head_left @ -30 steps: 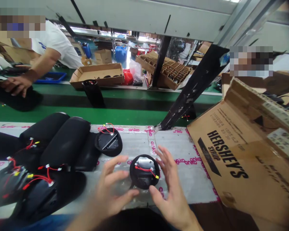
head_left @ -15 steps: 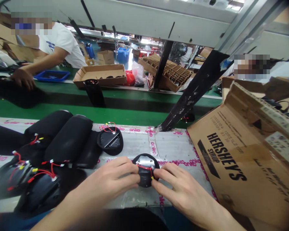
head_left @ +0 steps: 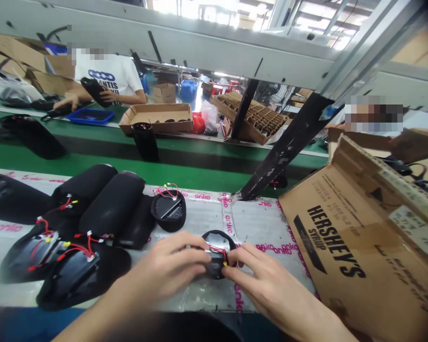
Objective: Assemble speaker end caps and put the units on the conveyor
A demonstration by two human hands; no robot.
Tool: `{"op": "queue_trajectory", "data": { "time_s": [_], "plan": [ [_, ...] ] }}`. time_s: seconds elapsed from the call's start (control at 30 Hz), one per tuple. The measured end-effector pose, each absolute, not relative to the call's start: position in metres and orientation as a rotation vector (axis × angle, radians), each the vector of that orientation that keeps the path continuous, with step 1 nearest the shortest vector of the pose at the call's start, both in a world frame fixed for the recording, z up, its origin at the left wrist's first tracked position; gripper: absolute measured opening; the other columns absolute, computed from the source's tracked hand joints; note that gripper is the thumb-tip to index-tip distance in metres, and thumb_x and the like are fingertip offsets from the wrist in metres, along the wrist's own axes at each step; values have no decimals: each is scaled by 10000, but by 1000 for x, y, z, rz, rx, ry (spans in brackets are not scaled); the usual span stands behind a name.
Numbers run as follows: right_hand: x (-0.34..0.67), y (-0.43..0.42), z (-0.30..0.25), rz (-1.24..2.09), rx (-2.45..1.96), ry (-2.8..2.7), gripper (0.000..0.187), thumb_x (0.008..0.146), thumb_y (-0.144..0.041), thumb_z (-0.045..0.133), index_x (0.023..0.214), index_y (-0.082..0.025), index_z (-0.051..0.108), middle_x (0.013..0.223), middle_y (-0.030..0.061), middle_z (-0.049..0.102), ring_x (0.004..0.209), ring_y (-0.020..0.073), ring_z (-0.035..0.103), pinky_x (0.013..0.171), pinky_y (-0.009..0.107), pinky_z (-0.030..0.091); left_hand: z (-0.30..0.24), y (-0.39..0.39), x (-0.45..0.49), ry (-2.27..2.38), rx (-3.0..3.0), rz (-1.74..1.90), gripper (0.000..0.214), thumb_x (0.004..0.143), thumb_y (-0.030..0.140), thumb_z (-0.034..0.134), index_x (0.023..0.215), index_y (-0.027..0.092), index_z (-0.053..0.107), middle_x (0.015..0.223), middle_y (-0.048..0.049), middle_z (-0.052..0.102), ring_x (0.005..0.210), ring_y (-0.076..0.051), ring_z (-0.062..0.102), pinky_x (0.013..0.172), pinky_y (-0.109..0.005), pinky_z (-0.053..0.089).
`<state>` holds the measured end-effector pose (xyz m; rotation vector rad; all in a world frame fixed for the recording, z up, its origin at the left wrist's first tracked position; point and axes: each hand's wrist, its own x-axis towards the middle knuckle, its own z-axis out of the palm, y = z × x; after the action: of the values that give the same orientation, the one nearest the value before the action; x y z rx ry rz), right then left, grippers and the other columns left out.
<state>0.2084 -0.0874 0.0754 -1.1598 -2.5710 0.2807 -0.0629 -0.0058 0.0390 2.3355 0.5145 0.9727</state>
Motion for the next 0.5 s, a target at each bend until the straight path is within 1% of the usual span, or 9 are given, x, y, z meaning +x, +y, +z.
{"op": "queue_trajectory", "data": {
  "time_s": [0.07,0.1,0.17,0.2,0.23,0.3,0.37,0.43,0.5],
  "plan": [
    [215,-92,69,417,-1173,-2446,358,1045,-21,539,1314,-227,655,1282,113,663,1066,252,683,863,385,627,26,-8,-64,816,2004,1028,110,1117,254,562,1166,224,657,1108,-52,732,986,-178,724,854,-287,559],
    [218,-93,66,497,-1183,-2352,329,1052,-55,551,1307,-243,641,1292,108,649,1091,239,683,903,378,618,23,-8,-63,935,1845,980,114,1116,293,547,1142,220,631,1020,-33,715,901,-170,713,789,-278,549],
    [224,-92,59,652,-1268,-2084,165,1066,-143,568,1181,-250,620,1166,74,657,1021,207,683,888,345,593,23,-6,-59,1028,1643,793,185,1103,378,515,1063,213,589,833,17,645,727,-155,633,670,-267,486],
    [226,-89,56,741,-1328,-1928,67,1076,-194,564,1098,-250,594,1043,43,655,928,190,675,828,322,576,26,-4,-56,1020,1622,687,226,1088,406,502,996,213,575,757,39,591,672,-149,573,633,-265,438],
    [227,-86,53,851,-1385,-1775,62,1088,-248,554,1026,-251,556,919,9,638,828,177,655,764,304,551,31,-1,-53,1004,1641,598,264,1069,411,490,900,216,547,696,56,524,639,-142,506,609,-266,384],
    [227,-79,49,1119,-1452,-1544,200,1101,-359,534,938,-250,501,748,-35,604,675,159,612,682,289,498,42,5,-45,1014,1726,464,328,1014,377,483,728,223,437,643,67,399,621,-132,389,587,-279,281],
    [223,-73,46,1372,-1432,-1465,295,1092,-433,528,872,-237,498,688,-26,627,641,165,627,684,297,484,53,13,-38,1050,1801,346,332,944,323,491,658,223,356,641,63,338,626,-130,332,579,-298,219],
    [215,-69,43,1481,-1401,-1483,341,1061,-446,549,803,-230,494,695,5,661,674,183,657,697,302,478,62,20,-31,1099,1862,235,303,887,291,511,640,222,349,630,64,321,615,-130,324,572,-307,199],
    [208,-68,40,1469,-1400,-1516,339,1021,-435,582,768,-227,492,707,13,664,685,185,648,681,292,462,67,26,-27,1149,1961,140,292,861,289,527,627,222,366,603,62,351,596,-134,351,569,-312,199]
  ]
}}
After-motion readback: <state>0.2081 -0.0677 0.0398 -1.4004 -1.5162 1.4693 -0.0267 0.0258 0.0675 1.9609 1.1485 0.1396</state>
